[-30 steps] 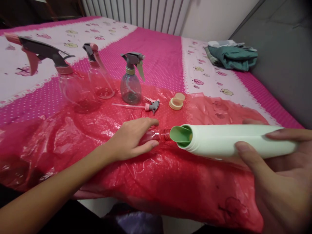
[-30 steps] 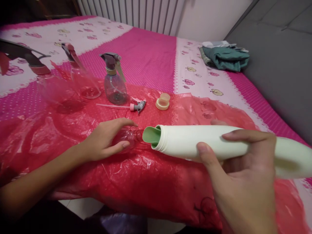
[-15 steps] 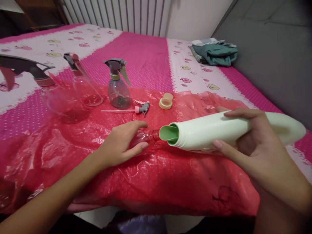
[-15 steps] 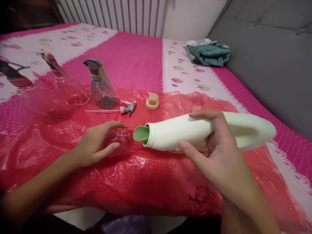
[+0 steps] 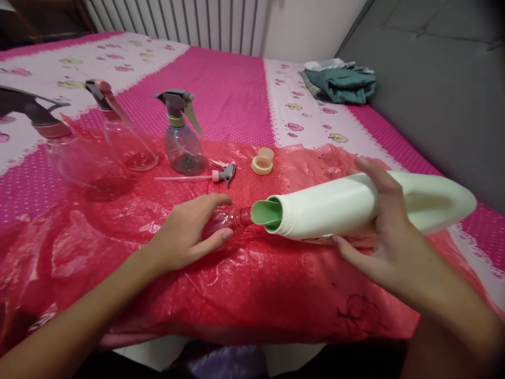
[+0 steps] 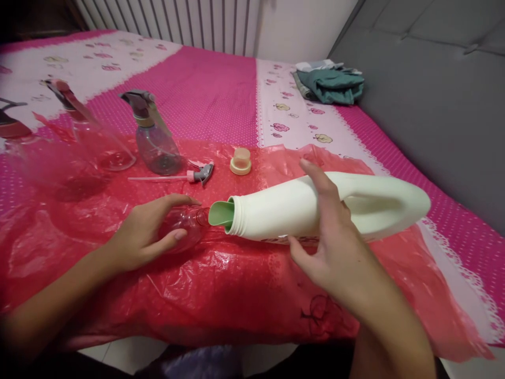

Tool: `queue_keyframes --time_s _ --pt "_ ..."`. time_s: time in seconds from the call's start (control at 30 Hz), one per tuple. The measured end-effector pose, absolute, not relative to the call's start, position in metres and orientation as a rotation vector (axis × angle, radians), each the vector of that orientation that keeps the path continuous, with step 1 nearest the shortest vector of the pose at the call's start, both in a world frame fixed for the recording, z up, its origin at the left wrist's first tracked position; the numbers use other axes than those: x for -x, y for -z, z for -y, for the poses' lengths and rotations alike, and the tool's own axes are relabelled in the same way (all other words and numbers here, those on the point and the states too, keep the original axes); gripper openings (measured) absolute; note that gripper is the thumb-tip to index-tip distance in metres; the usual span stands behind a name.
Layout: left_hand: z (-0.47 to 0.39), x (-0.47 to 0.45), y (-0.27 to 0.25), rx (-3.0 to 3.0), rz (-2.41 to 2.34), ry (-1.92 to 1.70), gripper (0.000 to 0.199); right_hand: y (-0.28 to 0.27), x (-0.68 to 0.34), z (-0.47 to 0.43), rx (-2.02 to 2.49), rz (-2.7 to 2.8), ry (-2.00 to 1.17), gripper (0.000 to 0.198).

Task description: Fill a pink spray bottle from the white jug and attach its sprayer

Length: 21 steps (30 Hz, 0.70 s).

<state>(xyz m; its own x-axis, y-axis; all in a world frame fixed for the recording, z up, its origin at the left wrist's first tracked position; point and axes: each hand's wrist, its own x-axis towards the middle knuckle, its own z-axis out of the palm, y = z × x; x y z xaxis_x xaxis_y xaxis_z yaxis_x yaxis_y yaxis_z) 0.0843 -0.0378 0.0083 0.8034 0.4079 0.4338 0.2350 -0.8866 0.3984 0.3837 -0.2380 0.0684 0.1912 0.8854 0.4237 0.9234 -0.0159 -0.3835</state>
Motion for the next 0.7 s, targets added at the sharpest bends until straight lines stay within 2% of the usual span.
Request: queue_keyframes --time_s 0.13,0.43,0.7 --pt "0.038 -0.0844 -0.0081 -2.648 -0.496 -0.755 0.04 -0.0684 -0.3835 0.2366 1.895 1.695 0.11 0.097" --pt "0.0381 -0.0841 -0.0079 -2.646 -0.505 -0.758 0.039 -0.0689 -0.3852 0.2372 1.894 1.615 -0.069 0.086" --pt "0.0393 -0.0844 -0.0081 -2.659 -0.524 -0.743 0.038 -0.0683 -0.383 0.2375 1.912 1.594 -0.003 0.081"
